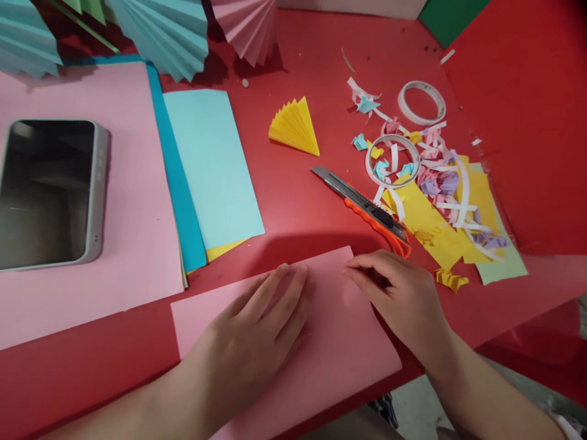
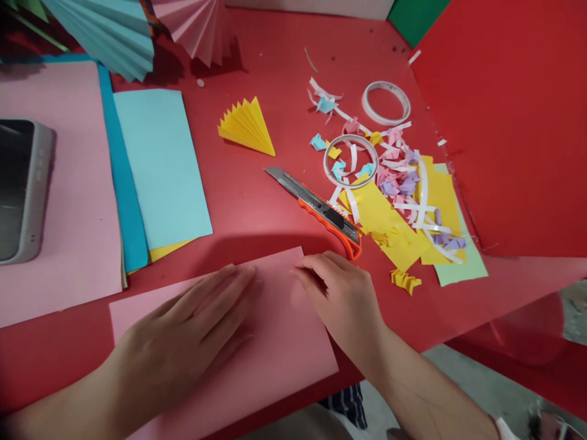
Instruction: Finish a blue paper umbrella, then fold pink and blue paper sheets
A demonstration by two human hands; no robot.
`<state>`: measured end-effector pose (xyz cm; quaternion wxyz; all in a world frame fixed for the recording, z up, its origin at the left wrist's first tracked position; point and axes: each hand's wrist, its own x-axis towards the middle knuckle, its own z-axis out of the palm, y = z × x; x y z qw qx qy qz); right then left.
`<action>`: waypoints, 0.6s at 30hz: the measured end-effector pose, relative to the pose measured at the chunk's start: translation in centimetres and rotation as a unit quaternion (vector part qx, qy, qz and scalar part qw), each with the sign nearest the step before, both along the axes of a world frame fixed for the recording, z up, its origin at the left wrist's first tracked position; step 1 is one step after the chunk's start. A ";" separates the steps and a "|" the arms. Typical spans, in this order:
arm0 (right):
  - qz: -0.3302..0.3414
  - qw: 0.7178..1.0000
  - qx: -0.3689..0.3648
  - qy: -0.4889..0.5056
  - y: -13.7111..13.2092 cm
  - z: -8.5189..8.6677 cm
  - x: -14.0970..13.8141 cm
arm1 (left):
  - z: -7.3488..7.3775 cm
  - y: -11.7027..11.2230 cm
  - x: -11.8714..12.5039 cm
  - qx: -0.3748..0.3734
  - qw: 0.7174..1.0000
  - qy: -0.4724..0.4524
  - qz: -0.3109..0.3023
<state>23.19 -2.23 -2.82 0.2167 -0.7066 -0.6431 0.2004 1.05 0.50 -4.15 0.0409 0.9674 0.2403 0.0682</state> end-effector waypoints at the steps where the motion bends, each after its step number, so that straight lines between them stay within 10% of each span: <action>1: -0.002 1.000 -0.002 0.012 0.0 0.0 0.0 | 0.0 0.0 0.0 -0.001 1.000 0.001 -0.004; 18: 0.009 1.000 0.002 0.029 0.2 -0.3 0.1 | 0.1 0.0 0.0 0.005 1.000 0.014 -0.015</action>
